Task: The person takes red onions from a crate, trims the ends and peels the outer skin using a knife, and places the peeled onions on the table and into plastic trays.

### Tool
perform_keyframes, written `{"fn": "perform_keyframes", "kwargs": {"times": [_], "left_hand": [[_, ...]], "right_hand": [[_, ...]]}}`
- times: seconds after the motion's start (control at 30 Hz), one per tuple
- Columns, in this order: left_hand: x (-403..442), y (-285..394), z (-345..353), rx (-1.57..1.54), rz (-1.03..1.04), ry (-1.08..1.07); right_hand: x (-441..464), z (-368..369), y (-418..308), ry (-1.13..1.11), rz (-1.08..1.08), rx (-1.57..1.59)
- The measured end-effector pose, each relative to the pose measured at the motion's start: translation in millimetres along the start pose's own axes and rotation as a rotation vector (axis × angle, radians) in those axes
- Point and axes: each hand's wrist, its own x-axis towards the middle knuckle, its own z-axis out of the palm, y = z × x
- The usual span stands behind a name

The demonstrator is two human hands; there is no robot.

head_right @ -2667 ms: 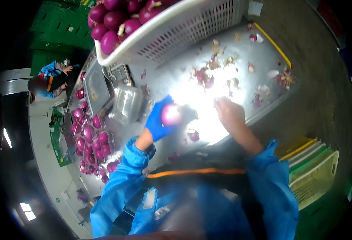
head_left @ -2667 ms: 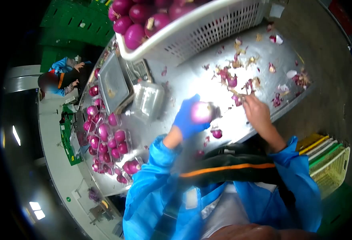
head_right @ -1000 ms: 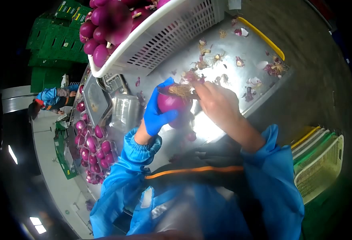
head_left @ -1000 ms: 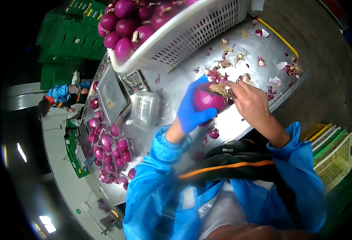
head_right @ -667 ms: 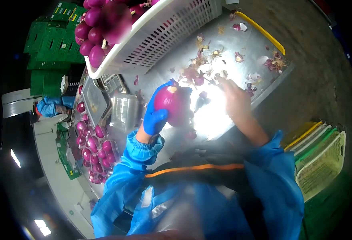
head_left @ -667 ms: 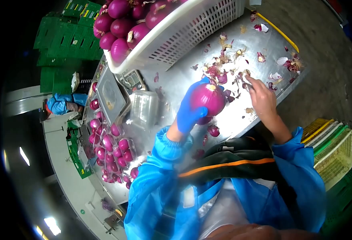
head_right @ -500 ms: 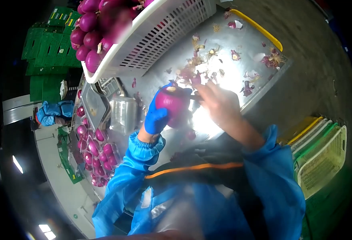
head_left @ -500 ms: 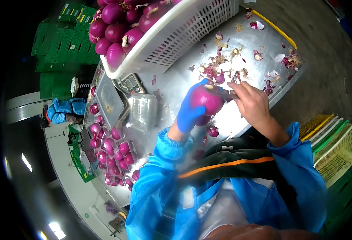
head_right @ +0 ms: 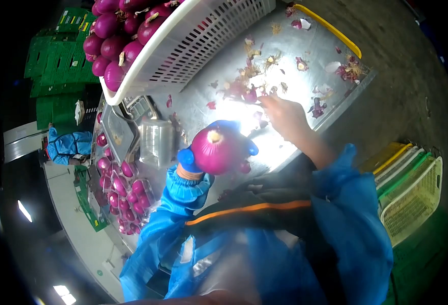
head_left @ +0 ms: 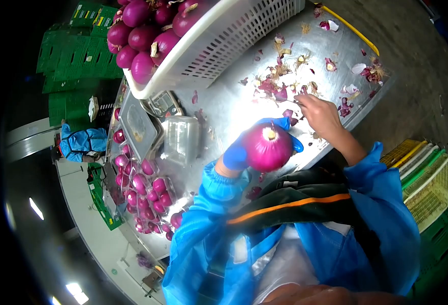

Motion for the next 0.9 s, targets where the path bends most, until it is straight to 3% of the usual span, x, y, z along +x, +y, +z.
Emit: {"fn": "perform_keyframes", "kwargs": {"times": [0.03, 0.13, 0.23, 0.3, 0.4, 0.47, 0.5, 0.57, 0.67, 0.77, 0.9], "left_hand": [[3.2, 0.1, 0.4, -0.004, 0.06, -0.032], [8.8, 4.9, -5.1, 0.033, -0.019, 0.177], [10.5, -5.9, -23.3, -0.117, -0.091, 0.341], [8.1, -7.1, -23.7, 0.067, -0.083, 0.353], [7.5, 5.3, 3.3, 0.604, -0.09, 0.384], [10.4, -7.2, -14.2, 0.638, 0.102, 0.375], [14.2, -8.5, -17.5, 0.656, 0.199, 0.365], [8.7, -9.0, -17.1, 0.626, 0.16, 0.429], [-0.6, -9.1, -14.0, 0.553, 0.068, 0.545], [-5.1, -10.5, -19.3, 0.516, 0.082, 0.494], [-8.4, -8.1, -22.1, 0.386, -0.058, 0.343]], "right_hand": [[3.8, 1.0, 3.3, 0.07, 0.043, 0.03], [10.2, -24.0, -27.6, -0.056, 0.324, 0.3], [13.0, -24.1, -39.0, -0.037, 0.192, 0.704], [10.1, -18.1, -34.1, -0.101, 0.37, 0.848], [8.6, -14.2, -35.3, -0.205, 0.608, 1.236], [10.2, -12.1, -47.0, -0.277, 0.631, 1.436], [8.2, -11.0, -54.4, -0.278, 0.74, 1.453], [-2.4, 2.2, -37.8, -0.291, 0.664, 1.179], [-2.8, -12.8, -51.7, 0.08, 0.199, 0.344], [3.4, -37.4, -65.8, 0.048, -0.039, 0.015], [10.7, -38.8, -61.6, 0.061, -0.169, -0.118]]}}
